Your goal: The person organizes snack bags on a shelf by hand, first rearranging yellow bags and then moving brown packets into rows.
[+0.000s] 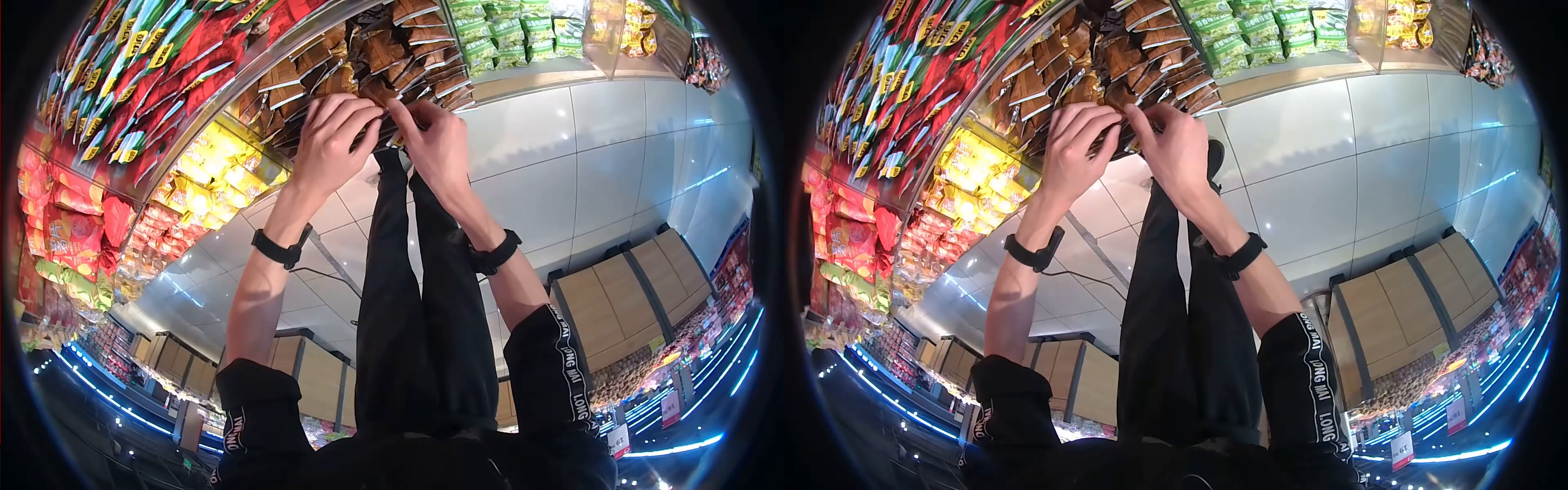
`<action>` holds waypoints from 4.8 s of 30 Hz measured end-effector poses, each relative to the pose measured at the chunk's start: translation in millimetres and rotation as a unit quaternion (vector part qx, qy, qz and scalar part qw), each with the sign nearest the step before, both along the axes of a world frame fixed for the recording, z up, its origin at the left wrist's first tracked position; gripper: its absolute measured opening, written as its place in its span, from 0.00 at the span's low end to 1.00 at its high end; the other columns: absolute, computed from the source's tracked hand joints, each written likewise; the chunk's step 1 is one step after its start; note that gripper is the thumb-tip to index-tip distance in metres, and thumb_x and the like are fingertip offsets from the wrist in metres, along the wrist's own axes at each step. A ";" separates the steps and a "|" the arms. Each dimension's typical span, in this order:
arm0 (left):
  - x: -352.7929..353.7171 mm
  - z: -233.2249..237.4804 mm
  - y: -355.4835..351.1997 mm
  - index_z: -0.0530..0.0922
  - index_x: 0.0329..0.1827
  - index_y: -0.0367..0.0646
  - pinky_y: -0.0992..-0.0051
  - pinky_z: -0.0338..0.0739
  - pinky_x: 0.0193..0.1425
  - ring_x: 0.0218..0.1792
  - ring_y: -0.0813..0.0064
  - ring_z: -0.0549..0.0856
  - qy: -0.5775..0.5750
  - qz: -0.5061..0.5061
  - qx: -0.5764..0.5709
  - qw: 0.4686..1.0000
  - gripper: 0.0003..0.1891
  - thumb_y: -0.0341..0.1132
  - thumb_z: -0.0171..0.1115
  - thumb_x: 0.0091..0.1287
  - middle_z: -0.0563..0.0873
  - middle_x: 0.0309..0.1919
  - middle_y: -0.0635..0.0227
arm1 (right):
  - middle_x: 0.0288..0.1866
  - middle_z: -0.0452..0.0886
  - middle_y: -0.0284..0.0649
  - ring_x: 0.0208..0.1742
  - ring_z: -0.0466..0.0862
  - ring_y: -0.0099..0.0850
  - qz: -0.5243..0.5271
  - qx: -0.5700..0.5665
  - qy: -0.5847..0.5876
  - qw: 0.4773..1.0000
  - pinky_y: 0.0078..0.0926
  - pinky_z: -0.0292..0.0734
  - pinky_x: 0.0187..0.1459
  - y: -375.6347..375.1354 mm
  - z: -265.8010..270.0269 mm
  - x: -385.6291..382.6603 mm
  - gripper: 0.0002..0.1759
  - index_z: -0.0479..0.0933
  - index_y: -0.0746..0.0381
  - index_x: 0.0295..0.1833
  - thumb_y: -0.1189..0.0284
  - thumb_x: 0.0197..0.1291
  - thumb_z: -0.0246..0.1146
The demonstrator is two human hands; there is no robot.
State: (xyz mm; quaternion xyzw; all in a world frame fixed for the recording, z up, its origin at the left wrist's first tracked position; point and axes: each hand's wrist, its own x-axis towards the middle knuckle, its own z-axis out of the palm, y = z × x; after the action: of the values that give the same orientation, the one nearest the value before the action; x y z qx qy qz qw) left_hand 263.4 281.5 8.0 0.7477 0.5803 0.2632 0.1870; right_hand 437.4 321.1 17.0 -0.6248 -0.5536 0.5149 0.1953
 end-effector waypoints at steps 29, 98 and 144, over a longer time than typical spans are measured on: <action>-5.5 13.0 5.5 0.84 0.57 0.35 0.47 0.62 0.79 0.69 0.60 0.74 0.210 -0.022 -0.083 0.974 0.19 0.36 0.69 0.67 0.80 0.60 0.62 | 0.24 0.85 0.55 0.30 0.88 0.54 0.189 -0.012 -0.163 0.968 0.45 0.85 0.36 19.5 -12.5 -4.5 0.23 0.90 0.63 0.34 0.54 0.71 0.67; -14.8 0.1 -15.9 0.82 0.57 0.39 0.57 0.76 0.68 0.57 0.57 0.85 -0.031 0.112 -0.005 0.993 0.15 0.23 0.66 0.66 0.86 0.57 0.61 | 0.44 0.89 0.34 0.46 0.86 0.35 0.176 0.313 0.077 0.930 0.32 0.82 0.47 10.5 -20.6 6.2 0.17 0.86 0.60 0.45 0.90 0.52 0.72; -15.3 22.4 4.7 0.86 0.49 0.37 0.67 0.74 0.51 0.43 0.69 0.81 0.244 0.029 0.016 0.969 0.14 0.28 0.65 0.60 0.80 0.37 0.68 | 0.62 0.84 0.39 0.62 0.79 0.37 0.395 0.382 -0.068 0.833 0.37 0.77 0.66 25.8 -22.1 8.6 0.14 0.80 0.64 0.51 0.72 0.61 0.64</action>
State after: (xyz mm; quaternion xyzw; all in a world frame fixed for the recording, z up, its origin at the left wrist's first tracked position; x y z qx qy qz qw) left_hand 248.1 286.2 30.4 0.7748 0.6257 0.0876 0.0199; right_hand 446.0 346.9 -5.1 -0.2617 -0.9177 0.2525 0.1601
